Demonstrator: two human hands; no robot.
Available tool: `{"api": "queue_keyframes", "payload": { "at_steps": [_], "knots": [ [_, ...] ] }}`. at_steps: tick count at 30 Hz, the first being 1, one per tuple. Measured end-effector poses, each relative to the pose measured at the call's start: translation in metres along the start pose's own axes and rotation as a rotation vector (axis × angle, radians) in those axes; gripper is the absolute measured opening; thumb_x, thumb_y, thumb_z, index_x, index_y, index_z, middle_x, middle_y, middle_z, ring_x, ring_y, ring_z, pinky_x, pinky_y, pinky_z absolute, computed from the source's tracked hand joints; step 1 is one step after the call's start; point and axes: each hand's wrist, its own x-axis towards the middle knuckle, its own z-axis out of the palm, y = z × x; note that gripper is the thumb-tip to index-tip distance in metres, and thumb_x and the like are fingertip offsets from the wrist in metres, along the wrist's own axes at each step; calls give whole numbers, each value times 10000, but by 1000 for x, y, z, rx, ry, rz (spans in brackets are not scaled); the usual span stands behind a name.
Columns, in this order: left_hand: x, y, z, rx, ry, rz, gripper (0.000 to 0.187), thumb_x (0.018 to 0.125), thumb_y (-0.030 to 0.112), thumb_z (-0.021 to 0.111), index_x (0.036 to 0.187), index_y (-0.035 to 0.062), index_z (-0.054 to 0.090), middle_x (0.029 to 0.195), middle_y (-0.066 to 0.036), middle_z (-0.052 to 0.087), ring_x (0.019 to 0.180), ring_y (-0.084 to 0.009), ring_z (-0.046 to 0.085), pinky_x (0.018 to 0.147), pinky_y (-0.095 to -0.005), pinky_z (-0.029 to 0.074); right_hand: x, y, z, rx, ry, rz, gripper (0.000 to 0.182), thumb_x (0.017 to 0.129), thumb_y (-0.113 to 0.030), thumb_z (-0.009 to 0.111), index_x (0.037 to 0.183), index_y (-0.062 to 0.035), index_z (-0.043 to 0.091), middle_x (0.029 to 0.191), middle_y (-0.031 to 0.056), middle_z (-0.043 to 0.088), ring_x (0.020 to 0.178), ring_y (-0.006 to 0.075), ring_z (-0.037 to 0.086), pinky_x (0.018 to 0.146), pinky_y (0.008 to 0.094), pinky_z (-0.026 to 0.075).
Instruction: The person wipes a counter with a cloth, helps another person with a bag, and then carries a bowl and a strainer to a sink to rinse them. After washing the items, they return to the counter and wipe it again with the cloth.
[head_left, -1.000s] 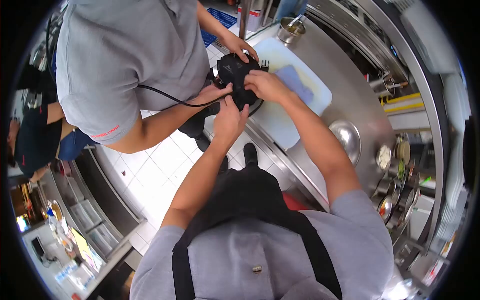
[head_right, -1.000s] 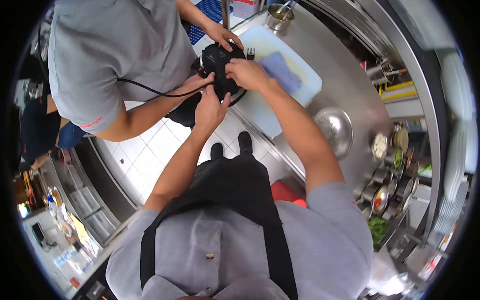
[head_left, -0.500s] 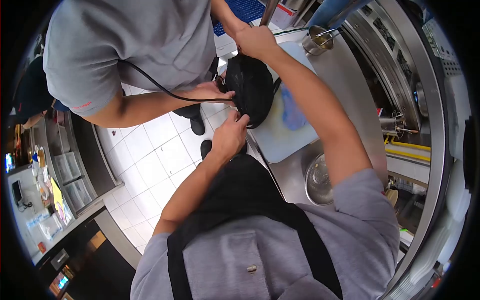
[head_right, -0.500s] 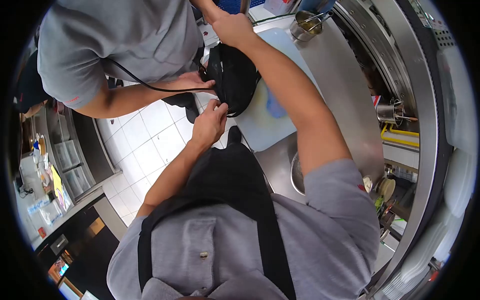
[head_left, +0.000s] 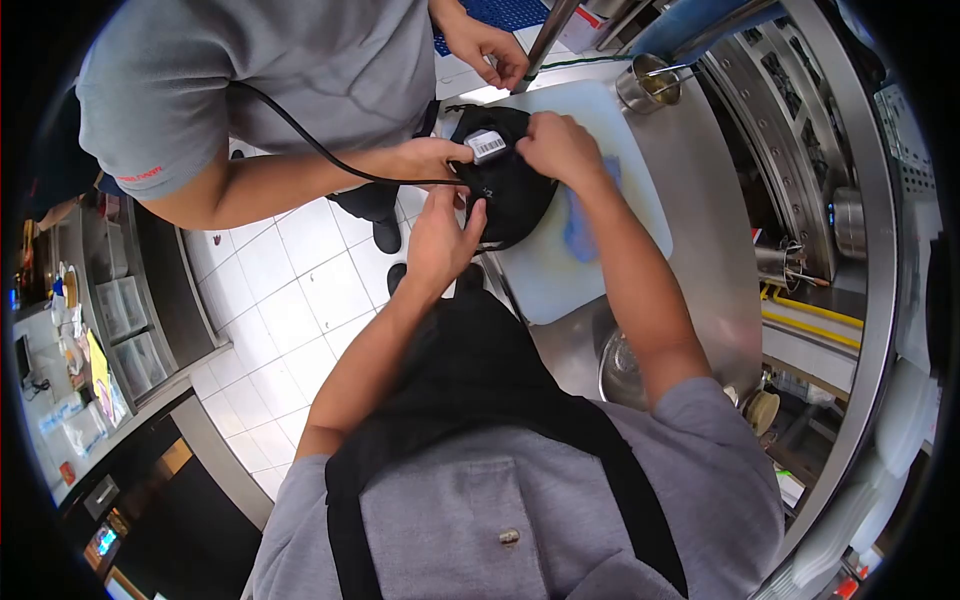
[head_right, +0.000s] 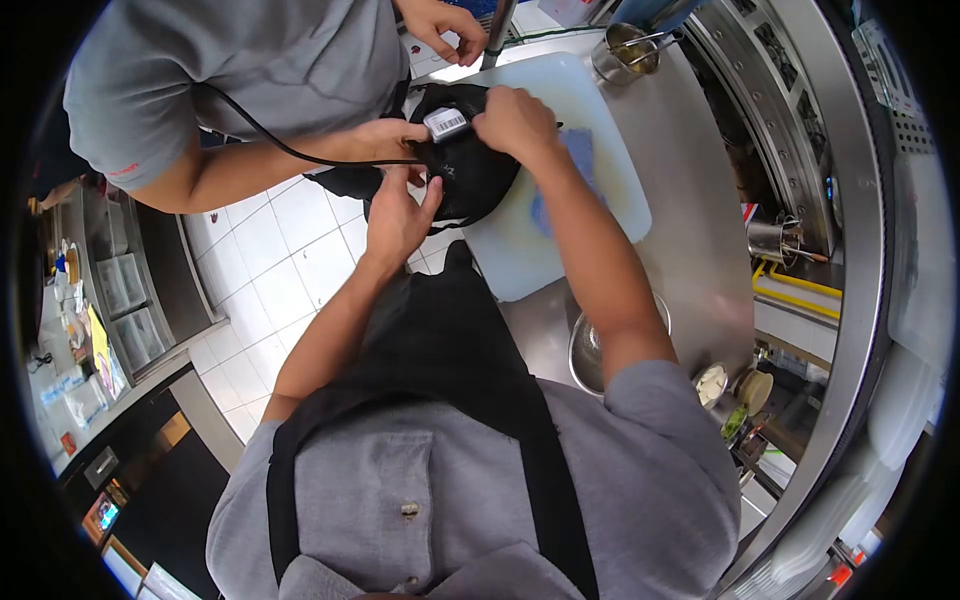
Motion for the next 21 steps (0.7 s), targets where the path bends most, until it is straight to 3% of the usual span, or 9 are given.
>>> {"api": "queue_keyframes", "payload": {
  "at_steps": [4, 9, 10, 12, 14, 15, 17, 18, 21],
  "knots": [
    [21, 13, -9, 188, -161, -192, 414, 854, 367, 686, 1044, 11, 600, 708, -159, 637, 700, -366, 659, 666, -445, 515, -2, 31, 4, 156, 184, 54, 239, 808, -198, 630, 992, -49, 663, 974, 211, 687, 938, 404, 654, 832, 472, 513],
    [29, 14, -6, 184, -113, -184, 421, 836, 404, 707, 963, 4, 671, 639, -99, 640, 634, -312, 662, 639, -386, 522, -11, 33, 16, 333, 315, 118, 138, 805, -129, 656, 935, -95, 625, 894, 178, 682, 874, 401, 650, 771, 461, 516],
    [29, 17, -6, 158, -123, -137, 378, 841, 357, 706, 981, 7, 676, 689, -99, 651, 667, -304, 662, 657, -383, 525, -12, 34, 22, 332, 313, 123, 138, 805, -129, 656, 935, -95, 625, 894, 178, 682, 874, 401, 650, 771, 461, 516],
    [29, 16, -2, 130, -132, -92, 338, 847, 310, 705, 999, 9, 681, 739, -99, 662, 700, -296, 662, 674, -381, 528, -13, 34, 32, 348, 447, -124, 176, 814, -93, 647, 985, -135, 649, 897, 165, 648, 873, 367, 647, 760, 451, 518],
    [31, 10, 4, 156, 6, 250, 265, 833, 191, 689, 1039, 25, 684, 967, -114, 661, 912, -294, 635, 797, -388, 515, -13, 36, 33, 208, 356, -140, 228, 813, -79, 643, 1031, -146, 653, 937, 165, 625, 892, 359, 642, 771, 446, 519],
    [34, 8, 6, 156, 6, 249, 265, 833, 191, 689, 1039, 25, 684, 967, -114, 661, 912, -294, 635, 797, -388, 515, -13, 36, 32, 70, 264, -155, 280, 812, -65, 640, 1076, -157, 658, 976, 164, 602, 910, 350, 637, 782, 441, 520],
    [50, 5, 10, 292, -188, 498, 272, 807, 138, 674, 1042, 0, 679, 1184, -150, 590, 1125, -320, 541, 931, -412, 463, -12, 30, 30, 12, 282, -97, 311, 803, -65, 648, 1101, -156, 662, 1021, 172, 589, 935, 352, 632, 800, 440, 520],
    [58, -2, 19, 346, -148, 593, 385, 795, 118, 656, 1151, -21, 614, 1261, -181, 544, 1193, -353, 490, 994, -414, 423, -11, 27, 29, -48, 300, -43, 343, 794, -66, 657, 1125, -155, 667, 1066, 179, 575, 959, 354, 627, 818, 438, 519],
    [72, -7, 37, 364, -165, 529, 510, 785, 112, 617, 1257, -54, 517, 1301, -226, 524, 1205, -342, 503, 1015, -413, 414, -4, 26, 28, 15, 279, -52, 314, 808, -68, 630, 1112, -129, 682, 1086, 181, 568, 977, 374, 621, 845, 454, 511]
  ]
}}
